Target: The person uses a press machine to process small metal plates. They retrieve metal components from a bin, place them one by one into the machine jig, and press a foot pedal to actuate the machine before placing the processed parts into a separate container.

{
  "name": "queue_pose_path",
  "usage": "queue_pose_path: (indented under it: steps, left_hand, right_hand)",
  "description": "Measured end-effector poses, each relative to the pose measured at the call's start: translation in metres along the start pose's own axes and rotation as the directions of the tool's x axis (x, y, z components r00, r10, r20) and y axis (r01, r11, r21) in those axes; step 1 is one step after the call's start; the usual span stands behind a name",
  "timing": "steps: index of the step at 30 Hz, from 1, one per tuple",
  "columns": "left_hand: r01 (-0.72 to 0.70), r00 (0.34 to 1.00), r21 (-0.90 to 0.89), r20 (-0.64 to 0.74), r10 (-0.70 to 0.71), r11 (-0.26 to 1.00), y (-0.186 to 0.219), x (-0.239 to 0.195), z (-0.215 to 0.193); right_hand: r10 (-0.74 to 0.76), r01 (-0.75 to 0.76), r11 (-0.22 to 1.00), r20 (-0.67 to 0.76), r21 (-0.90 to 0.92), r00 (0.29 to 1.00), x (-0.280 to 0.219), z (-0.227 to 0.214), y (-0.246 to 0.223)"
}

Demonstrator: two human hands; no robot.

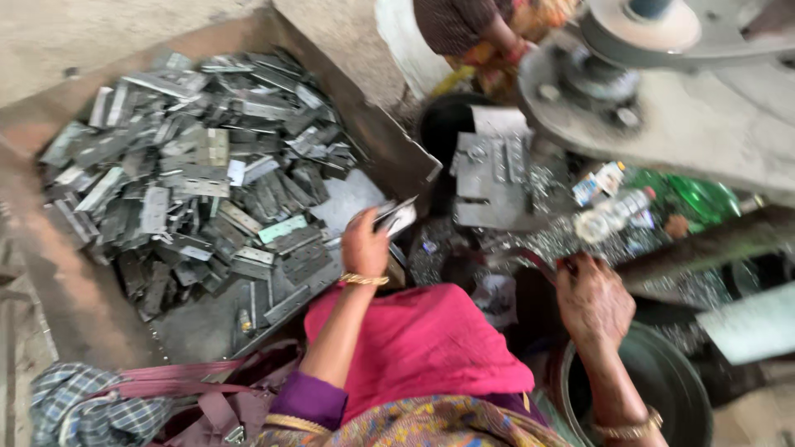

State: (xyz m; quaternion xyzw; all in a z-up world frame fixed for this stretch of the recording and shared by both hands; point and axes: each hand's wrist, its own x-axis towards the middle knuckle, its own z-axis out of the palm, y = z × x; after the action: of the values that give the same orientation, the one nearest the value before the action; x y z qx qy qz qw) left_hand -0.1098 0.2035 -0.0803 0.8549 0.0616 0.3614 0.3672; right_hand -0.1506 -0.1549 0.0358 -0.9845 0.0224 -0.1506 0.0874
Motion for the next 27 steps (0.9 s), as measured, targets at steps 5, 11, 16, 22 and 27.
queue_pose_path:
  steps: [5, 11, 16, 22, 27]
  left_hand:
    - [-0.319, 0.897, 0.171, 0.371, 0.239, 0.932, 0.150, -0.019, 0.108]
    - [-0.458, 0.717, 0.308, 0.683, 0.142, 0.834, 0.189, -0.038, 0.155]
    - [-0.466, 0.606, 0.475, 0.786, -0.123, 0.746, 0.202, 0.007, 0.127]
    - [-0.502, 0.658, 0.535, 0.746, -0.101, 0.680, 0.201, 0.027, 0.134]
    - [-0.509, 0.717, 0.509, 0.697, 0.013, 0.694, 0.189, 0.020, 0.142]
  right_hand:
    - [0.007, -0.006, 0.995, -0.011, 0.101, 1.000, -0.003, -0.007, -0.001]
    - [0.060, -0.073, 0.988, 0.097, 0.137, 0.994, 0.000, -0.011, 0.001]
    - [0.052, -0.087, 0.993, 0.368, 0.080, 0.928, 0.015, -0.003, 0.008]
    - [0.045, -0.085, 0.993, 0.411, 0.078, 0.911, -0.014, 0.051, 0.049]
    - [0.151, -0.247, 0.961, 0.517, 0.123, 0.842, -0.059, 0.111, 0.076]
